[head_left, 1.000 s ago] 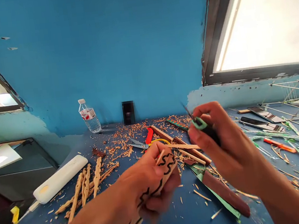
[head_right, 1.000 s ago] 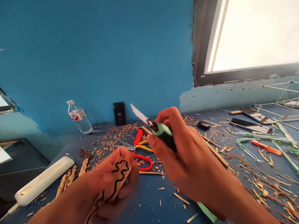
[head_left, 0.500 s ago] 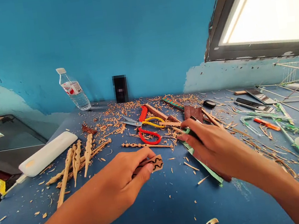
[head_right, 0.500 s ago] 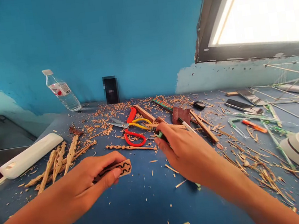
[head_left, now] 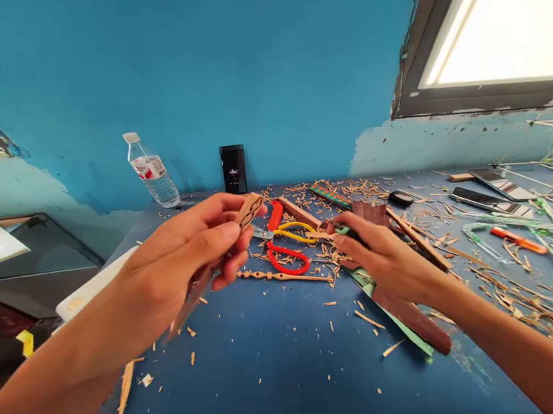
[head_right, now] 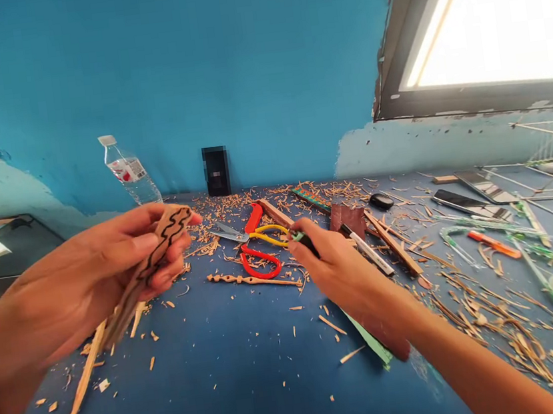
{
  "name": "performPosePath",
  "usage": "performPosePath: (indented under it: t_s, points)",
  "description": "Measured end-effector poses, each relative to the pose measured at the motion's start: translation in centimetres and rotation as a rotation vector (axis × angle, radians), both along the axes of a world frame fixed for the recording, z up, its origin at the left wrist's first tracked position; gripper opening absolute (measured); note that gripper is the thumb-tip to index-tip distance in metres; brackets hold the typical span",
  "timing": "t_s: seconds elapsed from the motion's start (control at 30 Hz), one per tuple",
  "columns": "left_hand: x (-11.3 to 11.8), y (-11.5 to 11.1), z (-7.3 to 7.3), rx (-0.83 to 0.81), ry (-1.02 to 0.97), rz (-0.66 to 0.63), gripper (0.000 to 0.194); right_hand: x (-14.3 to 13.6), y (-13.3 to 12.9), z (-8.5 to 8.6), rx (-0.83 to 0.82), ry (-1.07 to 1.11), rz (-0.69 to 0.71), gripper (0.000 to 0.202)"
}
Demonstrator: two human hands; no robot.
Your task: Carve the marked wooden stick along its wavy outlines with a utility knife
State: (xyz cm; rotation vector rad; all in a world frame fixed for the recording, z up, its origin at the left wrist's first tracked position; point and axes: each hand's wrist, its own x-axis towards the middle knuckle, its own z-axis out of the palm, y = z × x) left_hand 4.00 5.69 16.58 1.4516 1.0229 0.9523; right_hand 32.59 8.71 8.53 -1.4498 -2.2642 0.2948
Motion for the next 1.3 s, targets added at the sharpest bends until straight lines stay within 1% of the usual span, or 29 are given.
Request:
performPosePath:
  t_s: [0.07, 0.1, 0.13, 0.2, 0.23, 0.3, 0.37, 0.43, 0.53, 0.6, 0.7, 0.77, 0.83, 0.9, 0.97, 1.0, 1.03, 1.1, 1.17, 1.23, 1.3]
  points:
    - [1.4, 0.1, 0.9, 0.001, -0.086, -0.046, 0.013, -1.1, -0.5, 2.2, 0.011, 0.363, 0.035, 0.032]
    - [2.1, 0.1, 1.3, -0.018, -0.124, -0.086, 0.013, -1.5, -0.9, 3.4, 0.036, 0.476, 0.063, 0.029]
    - [2.8, 0.0, 1.5, -0.052, -0.166, -0.129, 0.012, -1.8, -1.3, 4.6, 0.101, 0.513, 0.062, 0.025]
    - [3.9, -0.1, 1.7, -0.147, -0.28, -0.217, 0.01, -2.2, -2.1, 6.5, 0.33, 0.455, 0.017, 0.02]
    - [4.3, -0.2, 1.6, -0.166, -0.34, -0.241, 0.011, -2.3, -2.4, 7.2, 0.423, 0.409, 0.002, 0.018]
    - [4.8, -0.2, 1.6, -0.2, -0.424, -0.301, 0.012, -2.3, -2.9, 8.0, 0.557, 0.305, -0.026, 0.018]
    - [4.9, 0.0, 1.5, -0.236, -0.444, -0.36, 0.014, -2.3, -3.0, 8.1, 0.603, 0.228, -0.035, 0.018]
    - [4.9, 0.2, 1.4, -0.252, -0.429, -0.384, 0.018, -2.3, -2.8, 7.9, 0.59, 0.193, -0.029, 0.015]
    - [4.7, 0.1, 1.0, -0.257, -0.391, -0.353, 0.019, -2.4, -2.4, 7.7, 0.514, 0.25, -0.005, 0.017]
    - [4.4, -0.3, 0.8, -0.233, -0.319, -0.292, 0.022, -2.3, -2.1, 7.7, 0.429, 0.326, 0.013, 0.019]
    - [4.2, -1.1, 0.9, -0.094, 0.005, -0.172, 0.033, -2.1, -1.9, 7.7, 0.219, 0.475, 0.072, 0.015]
    - [4.3, -1.3, 1.4, -0.017, 0.206, -0.14, 0.038, -2.0, -1.9, 7.6, 0.055, 0.583, 0.137, 0.009]
    - [4.5, -1.3, 1.8, -0.007, 0.273, -0.143, 0.039, -2.0, -2.0, 7.5, -0.062, 0.646, 0.19, 0.008]
    - [4.7, -1.0, 1.9, -0.009, 0.266, -0.142, 0.037, -2.1, -2.2, 7.4, -0.098, 0.65, 0.207, 0.01]
    - [4.7, -0.9, 1.6, 0.001, 0.214, -0.136, 0.034, -2.3, -2.3, 7.4, -0.066, 0.599, 0.204, 0.011]
    - [4.6, -0.9, 1.3, -0.002, 0.182, -0.126, 0.033, -2.4, -2.3, 7.3, -0.016, 0.559, 0.195, 0.012]
    - [4.4, -1.0, 0.9, -0.009, 0.148, -0.109, 0.032, -2.5, -2.3, 7.3, 0.059, 0.511, 0.176, 0.013]
    - [4.0, -1.4, 0.1, -0.033, 0.092, -0.047, 0.036, -2.5, -2.1, 7.3, 0.243, 0.387, 0.126, 0.017]
    - [3.7, -1.9, -0.5, -0.04, 0.07, -0.008, 0.037, -2.5, -1.9, 7.2, 0.4, 0.268, 0.086, 0.02]
    - [3.5, -2.2, -0.9, -0.01, 0.061, -0.016, 0.031, -2.3, -1.8, 7.0, 0.474, 0.19, 0.082, 0.02]
    - [3.6, -2.4, -0.9, 0.014, 0.051, -0.052, 0.029, -2.3, -1.8, 6.9, 0.505, 0.162, 0.092, 0.021]
